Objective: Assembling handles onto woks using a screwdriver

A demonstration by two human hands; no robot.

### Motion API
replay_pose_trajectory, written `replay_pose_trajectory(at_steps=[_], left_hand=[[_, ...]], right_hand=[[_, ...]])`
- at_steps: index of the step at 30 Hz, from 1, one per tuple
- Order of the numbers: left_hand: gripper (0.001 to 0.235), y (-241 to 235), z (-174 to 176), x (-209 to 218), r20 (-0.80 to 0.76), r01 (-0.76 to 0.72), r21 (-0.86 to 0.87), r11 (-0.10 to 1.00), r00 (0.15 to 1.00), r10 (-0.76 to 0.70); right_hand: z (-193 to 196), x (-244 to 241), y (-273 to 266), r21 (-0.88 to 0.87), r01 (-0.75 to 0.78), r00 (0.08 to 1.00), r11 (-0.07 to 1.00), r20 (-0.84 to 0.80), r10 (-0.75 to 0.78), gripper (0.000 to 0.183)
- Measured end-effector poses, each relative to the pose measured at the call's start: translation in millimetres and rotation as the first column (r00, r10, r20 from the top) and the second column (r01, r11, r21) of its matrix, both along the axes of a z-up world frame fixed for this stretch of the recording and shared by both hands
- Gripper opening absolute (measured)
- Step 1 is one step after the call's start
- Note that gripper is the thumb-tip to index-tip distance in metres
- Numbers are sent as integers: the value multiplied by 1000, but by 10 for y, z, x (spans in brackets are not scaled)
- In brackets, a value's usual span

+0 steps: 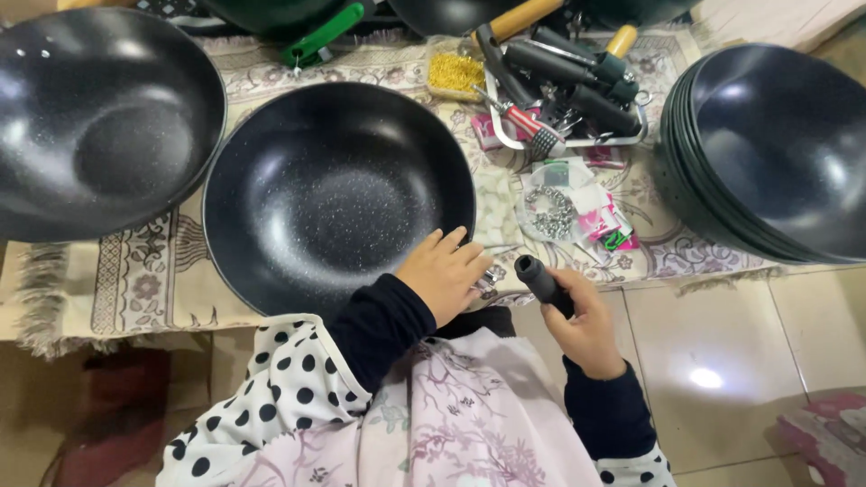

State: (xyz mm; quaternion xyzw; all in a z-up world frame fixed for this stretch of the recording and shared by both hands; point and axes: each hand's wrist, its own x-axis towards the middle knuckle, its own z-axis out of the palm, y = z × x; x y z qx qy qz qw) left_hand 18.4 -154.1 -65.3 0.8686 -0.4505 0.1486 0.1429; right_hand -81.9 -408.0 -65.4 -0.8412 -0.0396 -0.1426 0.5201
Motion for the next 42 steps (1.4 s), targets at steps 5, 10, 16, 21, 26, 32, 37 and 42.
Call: replay_pose_trajectory(at_steps=[5,10,16,21,26,32,37,42], left_hand=[[56,8,-82,14,-18,1,-13,1000,1000,-1],[53,-13,-128,4,17,-27,-27,999,999,27],[46,-16,-140,1,24,-37,-44,998,999,38],[44,-11,-94,-3,-6,-30,-24,999,1000,30],[44,-2,-105,2,-12,-20,-30,999,1000,20],[46,-8,-141,9,15,-16,-67,998,1000,17],[52,15,-15,-13,35,-7,-111,994,999,10],[49,-8,-129,3,47,13,-138,990,999,-7]], right_hand=[[22,2,18,-16,-18,1000,1000,8,18,56],[-10,-10,25,-35,-20,1000,999,2,20,57],[-89,-37,53,-86,-18,1000,996,21,20,54],[-166,-86,39,-167,34,999,985,44,-27,54],[-187,-87,62,-195,34,998,980,49,-25,55],[-251,-87,48,-233,35,998,972,50,-24,55],[-264,-96,48,-248,34,999,968,40,-25,54],[-279,-86,40,-257,9,996,966,85,13,54]])
